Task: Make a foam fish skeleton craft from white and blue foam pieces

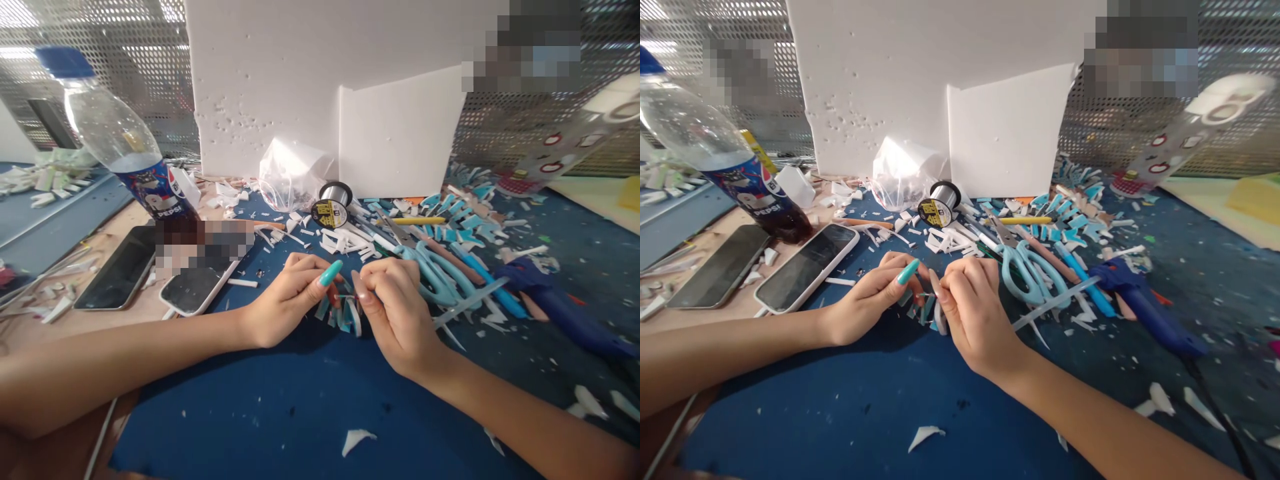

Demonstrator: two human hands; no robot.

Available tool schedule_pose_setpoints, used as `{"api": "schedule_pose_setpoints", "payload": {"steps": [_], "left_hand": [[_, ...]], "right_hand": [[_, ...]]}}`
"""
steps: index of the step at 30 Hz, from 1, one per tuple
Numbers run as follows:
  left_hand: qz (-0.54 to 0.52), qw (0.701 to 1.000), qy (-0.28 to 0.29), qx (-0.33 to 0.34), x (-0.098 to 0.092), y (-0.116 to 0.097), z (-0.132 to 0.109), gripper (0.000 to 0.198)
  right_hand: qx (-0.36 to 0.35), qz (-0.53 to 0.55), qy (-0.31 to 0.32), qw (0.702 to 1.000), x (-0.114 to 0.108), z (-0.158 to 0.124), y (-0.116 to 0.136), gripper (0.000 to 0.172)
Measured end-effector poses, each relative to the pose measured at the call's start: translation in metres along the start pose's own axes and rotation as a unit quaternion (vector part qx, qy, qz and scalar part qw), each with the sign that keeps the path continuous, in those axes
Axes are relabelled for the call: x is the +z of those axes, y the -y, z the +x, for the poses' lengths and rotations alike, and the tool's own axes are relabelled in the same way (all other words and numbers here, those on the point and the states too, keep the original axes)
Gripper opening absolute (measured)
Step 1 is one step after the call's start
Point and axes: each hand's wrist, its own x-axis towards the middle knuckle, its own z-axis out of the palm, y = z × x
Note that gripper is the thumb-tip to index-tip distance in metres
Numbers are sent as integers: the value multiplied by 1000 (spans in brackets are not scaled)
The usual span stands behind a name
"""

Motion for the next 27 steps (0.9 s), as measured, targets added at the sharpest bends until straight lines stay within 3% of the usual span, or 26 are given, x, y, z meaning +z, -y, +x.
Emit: {"api": "schedule_pose_setpoints", "payload": {"steps": [14,23,27], "left_hand": [[18,999,39,0,-1,-6,1,59],[22,1000,4,-3,0,-2,-2,52],[28,999,14,-7,-1,-3,-2,51]], "right_hand": [[-12,-6,21,1000,1,-2,-1,14],[-4,-8,4,1000,0,-1,1,15],[2,-3,6,1000,1,-1,1,15]]}}
